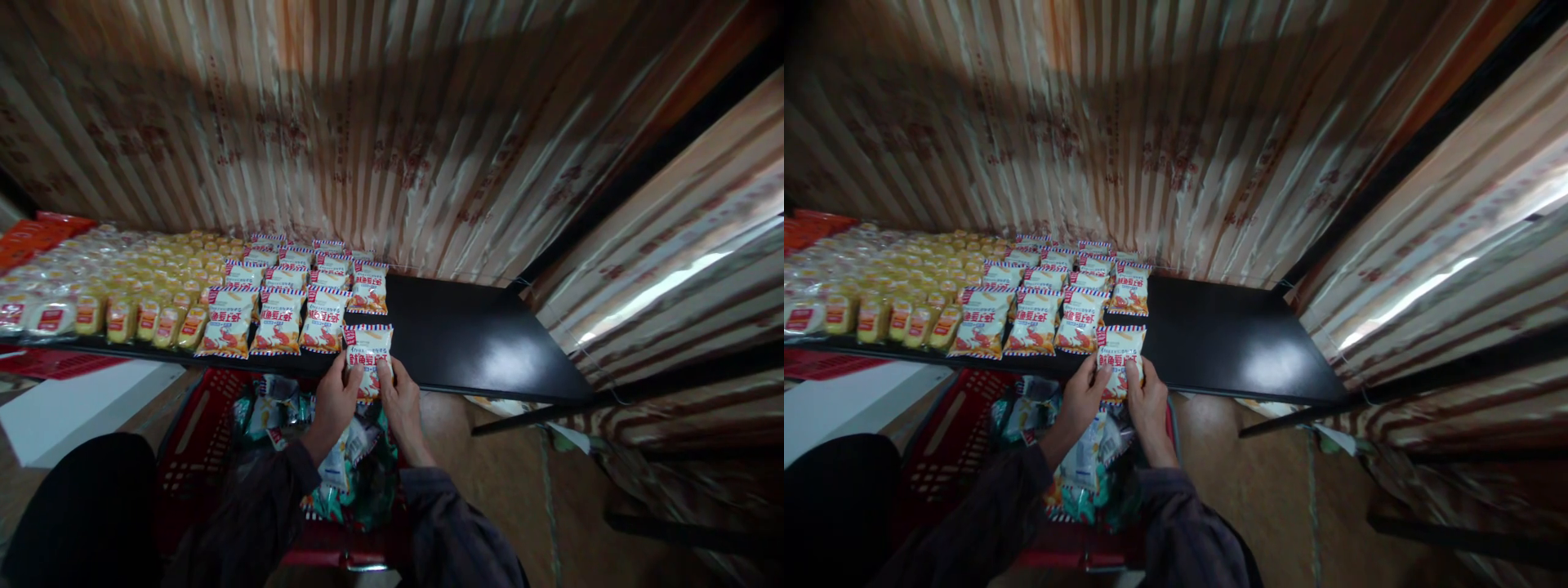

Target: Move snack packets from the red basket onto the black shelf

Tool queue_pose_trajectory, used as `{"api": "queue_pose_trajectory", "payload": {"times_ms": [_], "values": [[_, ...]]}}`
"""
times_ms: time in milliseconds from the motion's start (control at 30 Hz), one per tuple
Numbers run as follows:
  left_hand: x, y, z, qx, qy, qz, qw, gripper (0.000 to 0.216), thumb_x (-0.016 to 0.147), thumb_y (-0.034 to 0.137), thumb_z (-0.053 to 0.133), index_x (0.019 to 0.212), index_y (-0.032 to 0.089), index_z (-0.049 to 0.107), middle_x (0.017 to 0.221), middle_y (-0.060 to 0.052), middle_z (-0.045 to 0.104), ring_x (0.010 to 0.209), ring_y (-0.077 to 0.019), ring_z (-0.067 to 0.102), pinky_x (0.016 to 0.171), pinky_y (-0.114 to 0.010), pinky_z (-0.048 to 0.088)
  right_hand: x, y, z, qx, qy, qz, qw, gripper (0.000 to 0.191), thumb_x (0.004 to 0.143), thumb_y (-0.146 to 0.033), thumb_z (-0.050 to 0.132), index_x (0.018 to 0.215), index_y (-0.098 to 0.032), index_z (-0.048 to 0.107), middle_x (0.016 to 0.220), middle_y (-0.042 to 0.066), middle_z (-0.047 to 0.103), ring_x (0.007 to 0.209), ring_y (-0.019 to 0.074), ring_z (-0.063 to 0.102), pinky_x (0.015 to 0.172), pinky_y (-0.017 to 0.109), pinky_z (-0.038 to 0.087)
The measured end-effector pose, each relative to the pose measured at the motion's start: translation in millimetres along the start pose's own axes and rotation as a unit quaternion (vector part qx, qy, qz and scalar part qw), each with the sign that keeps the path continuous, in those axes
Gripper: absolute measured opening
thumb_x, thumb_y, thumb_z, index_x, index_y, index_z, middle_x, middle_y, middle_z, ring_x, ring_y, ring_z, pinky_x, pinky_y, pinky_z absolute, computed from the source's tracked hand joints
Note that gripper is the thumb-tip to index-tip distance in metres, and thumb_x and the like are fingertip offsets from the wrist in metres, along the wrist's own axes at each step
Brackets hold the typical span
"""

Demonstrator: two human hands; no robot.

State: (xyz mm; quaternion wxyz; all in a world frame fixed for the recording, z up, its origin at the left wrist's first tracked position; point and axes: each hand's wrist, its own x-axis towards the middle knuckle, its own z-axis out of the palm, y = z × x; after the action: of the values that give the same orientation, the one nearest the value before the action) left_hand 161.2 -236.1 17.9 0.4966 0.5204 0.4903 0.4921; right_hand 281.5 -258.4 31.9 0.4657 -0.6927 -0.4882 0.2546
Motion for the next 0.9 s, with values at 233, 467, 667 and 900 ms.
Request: {"api": "queue_pose_trajectory", "payload": {"times_ms": [233,467,667,900], "values": [[11.9,5.6,10.3,0.028,-0.003,0.025,0.999,0.043,0.087,0.038,0.055,0.124,0.017,0.050,0.110,-0.013,0.068,0.097,-0.0232,0.067,0.087,-0.038,0.052,16.3,5.5,-2.5,0.020,0.027,-0.006,0.999,0.051,0.086,-0.055,0.046,0.112,-0.015,0.064,0.094,0.010,0.074,0.082,0.0232,0.067,0.069,0.030,0.052],[13.0,3.7,17.4,0.103,0.019,0.075,0.992,0.048,0.086,0.028,0.051,0.131,0.014,0.043,0.129,-0.017,0.056,0.120,-0.0245,0.055,0.100,-0.041,0.044,28.0,12.9,-3.1,-0.002,0.031,-0.007,0.999,0.054,0.087,-0.055,0.043,0.119,-0.015,0.061,0.098,0.011,0.073,0.087,0.0238,0.068,0.072,0.031,0.052],[15.8,5.3,21.9,0.195,0.011,0.137,0.971,0.049,0.087,0.021,0.045,0.135,0.014,0.040,0.133,-0.016,0.053,0.124,-0.0238,0.051,0.104,-0.041,0.043,39.0,15.8,-3.3,0.001,0.025,-0.019,1.000,0.055,0.089,-0.049,0.041,0.130,-0.014,0.050,0.109,0.012,0.070,0.093,0.0235,0.067,0.078,0.033,0.052],[25.5,-8.4,29.5,0.264,-0.006,0.192,0.945,0.051,0.088,0.017,0.042,0.138,0.014,0.035,0.143,-0.018,0.042,0.135,-0.0255,0.039,0.109,-0.045,0.038,55.7,24.9,-3.0,0.011,0.037,-0.045,0.998,0.052,0.087,-0.041,0.042,0.132,-0.015,0.048,0.119,0.013,0.065,0.101,0.0228,0.063,0.086,0.036,0.051]]}}
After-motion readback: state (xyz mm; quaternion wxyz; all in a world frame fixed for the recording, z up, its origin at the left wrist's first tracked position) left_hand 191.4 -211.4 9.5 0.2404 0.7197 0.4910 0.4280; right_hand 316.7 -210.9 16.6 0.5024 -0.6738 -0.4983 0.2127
